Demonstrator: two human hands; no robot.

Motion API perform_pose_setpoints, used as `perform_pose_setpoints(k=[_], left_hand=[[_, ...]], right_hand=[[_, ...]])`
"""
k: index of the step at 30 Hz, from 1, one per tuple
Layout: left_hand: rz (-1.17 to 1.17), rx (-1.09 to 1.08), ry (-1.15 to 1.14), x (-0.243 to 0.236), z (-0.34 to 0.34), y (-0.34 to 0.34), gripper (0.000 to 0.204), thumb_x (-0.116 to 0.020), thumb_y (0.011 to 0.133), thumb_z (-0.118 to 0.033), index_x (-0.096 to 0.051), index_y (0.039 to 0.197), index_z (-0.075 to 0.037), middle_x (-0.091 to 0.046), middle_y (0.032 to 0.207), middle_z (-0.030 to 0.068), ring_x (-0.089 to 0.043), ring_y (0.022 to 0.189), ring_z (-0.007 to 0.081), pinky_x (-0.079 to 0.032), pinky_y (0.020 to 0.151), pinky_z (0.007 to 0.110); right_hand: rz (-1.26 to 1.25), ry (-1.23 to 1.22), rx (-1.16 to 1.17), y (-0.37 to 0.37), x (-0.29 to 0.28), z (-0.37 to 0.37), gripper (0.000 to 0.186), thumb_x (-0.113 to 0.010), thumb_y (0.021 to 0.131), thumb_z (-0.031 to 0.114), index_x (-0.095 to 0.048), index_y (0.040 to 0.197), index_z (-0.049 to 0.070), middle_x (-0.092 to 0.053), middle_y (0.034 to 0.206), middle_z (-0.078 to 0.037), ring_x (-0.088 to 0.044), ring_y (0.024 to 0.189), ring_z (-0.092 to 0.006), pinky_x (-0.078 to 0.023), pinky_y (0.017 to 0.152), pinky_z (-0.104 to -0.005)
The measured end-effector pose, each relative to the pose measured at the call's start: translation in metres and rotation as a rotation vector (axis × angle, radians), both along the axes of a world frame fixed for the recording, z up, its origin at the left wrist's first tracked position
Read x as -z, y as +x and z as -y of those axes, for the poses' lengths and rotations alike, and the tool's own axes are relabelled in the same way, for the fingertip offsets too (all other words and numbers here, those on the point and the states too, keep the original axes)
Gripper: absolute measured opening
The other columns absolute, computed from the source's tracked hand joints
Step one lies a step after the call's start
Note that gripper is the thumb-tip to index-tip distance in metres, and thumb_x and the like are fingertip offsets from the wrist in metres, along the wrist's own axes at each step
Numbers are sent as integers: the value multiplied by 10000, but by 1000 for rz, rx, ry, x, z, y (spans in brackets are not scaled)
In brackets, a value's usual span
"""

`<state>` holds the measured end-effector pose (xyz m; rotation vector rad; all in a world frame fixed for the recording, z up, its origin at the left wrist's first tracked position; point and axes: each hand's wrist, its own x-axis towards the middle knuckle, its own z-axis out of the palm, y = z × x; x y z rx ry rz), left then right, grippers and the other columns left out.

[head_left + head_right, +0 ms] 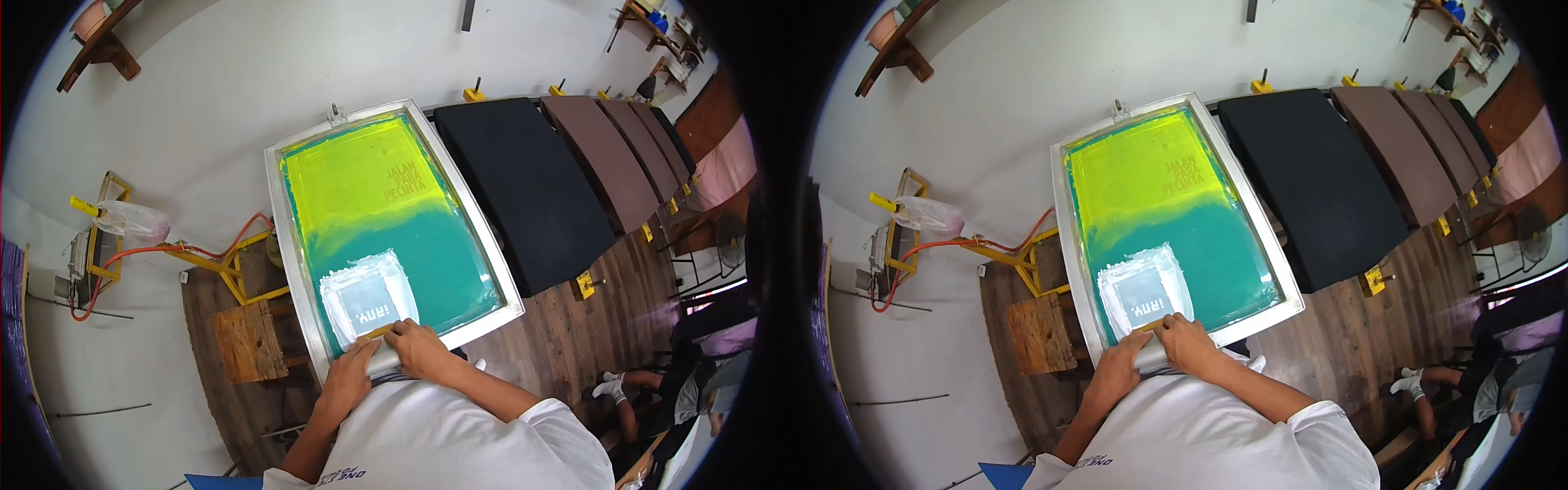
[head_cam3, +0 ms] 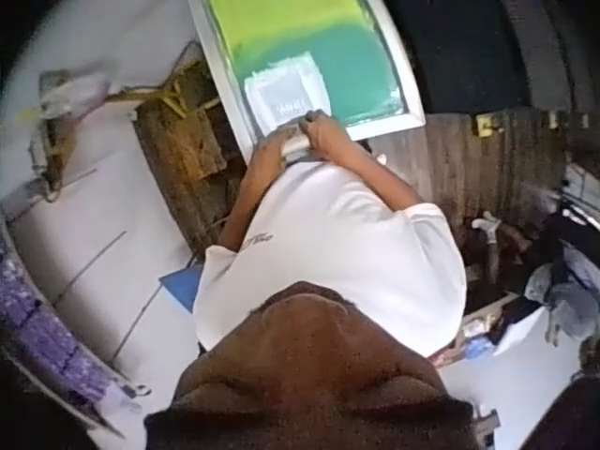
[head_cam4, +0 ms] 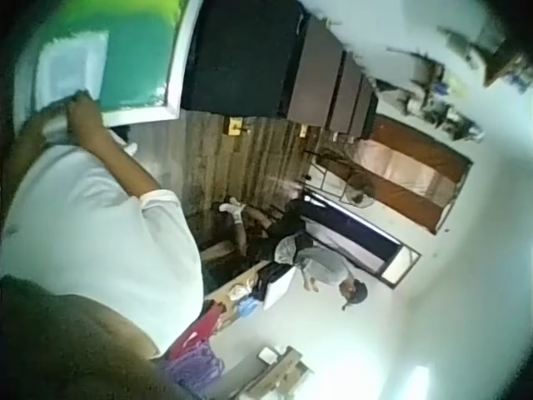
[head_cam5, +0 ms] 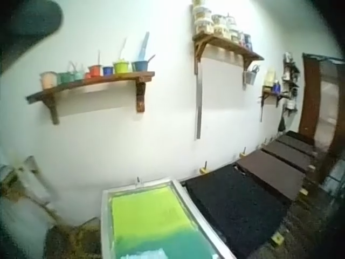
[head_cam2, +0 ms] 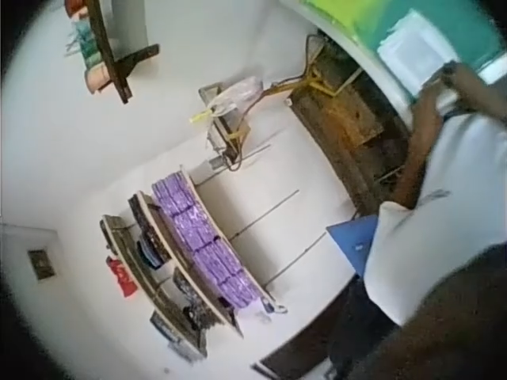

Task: Applying white ink to a screen and printing a design onto fabric panels on a printing table.

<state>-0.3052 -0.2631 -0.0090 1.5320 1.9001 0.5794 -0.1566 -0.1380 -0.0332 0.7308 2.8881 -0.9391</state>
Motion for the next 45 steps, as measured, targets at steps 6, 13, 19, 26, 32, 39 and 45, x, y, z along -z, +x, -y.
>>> perform_pose_setpoints(k=[6,13,19,26,32,39,45], left_hand=[[-20,-13,10,2,8,9,659,-572,660,156,-570,1298,-10,-568,1351,218,-560,1225,381,-458,1047,423],[5,-99,59,4,2,6,602,-594,669,135,-614,1247,-29,-629,1265,187,-618,1129,373,-504,979,401],[11,-134,64,0,0,6,533,-576,700,135,-642,1203,-28,-653,1217,184,-628,1115,366,-507,969,399],[12,-139,85,5,0,6,519,-609,702,125,-647,1196,-31,-661,1207,180,-630,1115,363,-509,968,391],[25,-172,76,0,-2,8,489,-648,720,95,-657,1189,-43,-676,1179,177,-650,1087,353,-518,950,382],[17,-180,-6,-11,-10,4,444,-677,736,55,-663,1168,-48,-682,1147,174,-642,1074,365,-515,933,396],[9,-180,-4,-13,-11,4,418,-708,743,33,-673,1152,-42,-691,1117,179,-651,1052,364,-518,921,397]], right_hand=[[70,-31,-7,7,-9,5,426,-729,702,63,-617,1111,27,-601,1136,-144,-577,1111,-332,-478,882,-526],[-234,-23,125,43,-29,6,703,-729,765,114,-461,1411,45,-513,1351,-174,-499,1259,-337,-327,1093,-486],[-18,-283,504,109,-13,15,429,-670,914,367,-585,975,-50,-626,886,-241,-612,777,-390,-485,679,-452],[61,-655,514,119,18,29,590,-658,902,533,-628,975,-51,-671,911,-196,-657,828,-261,-531,735,-368],[-37,-1242,697,121,38,34,472,-697,907,478,-619,1006,23,-629,900,-21,-599,783,-92,-514,703,-223],[-144,-1262,746,120,48,43,408,-702,911,465,-613,947,68,-563,816,35,-532,704,-46,-471,643,-184],[-225,-1222,757,120,55,49,416,-704,909,465,-529,800,104,-513,736,44,-503,646,-46,-444,591,-197]])
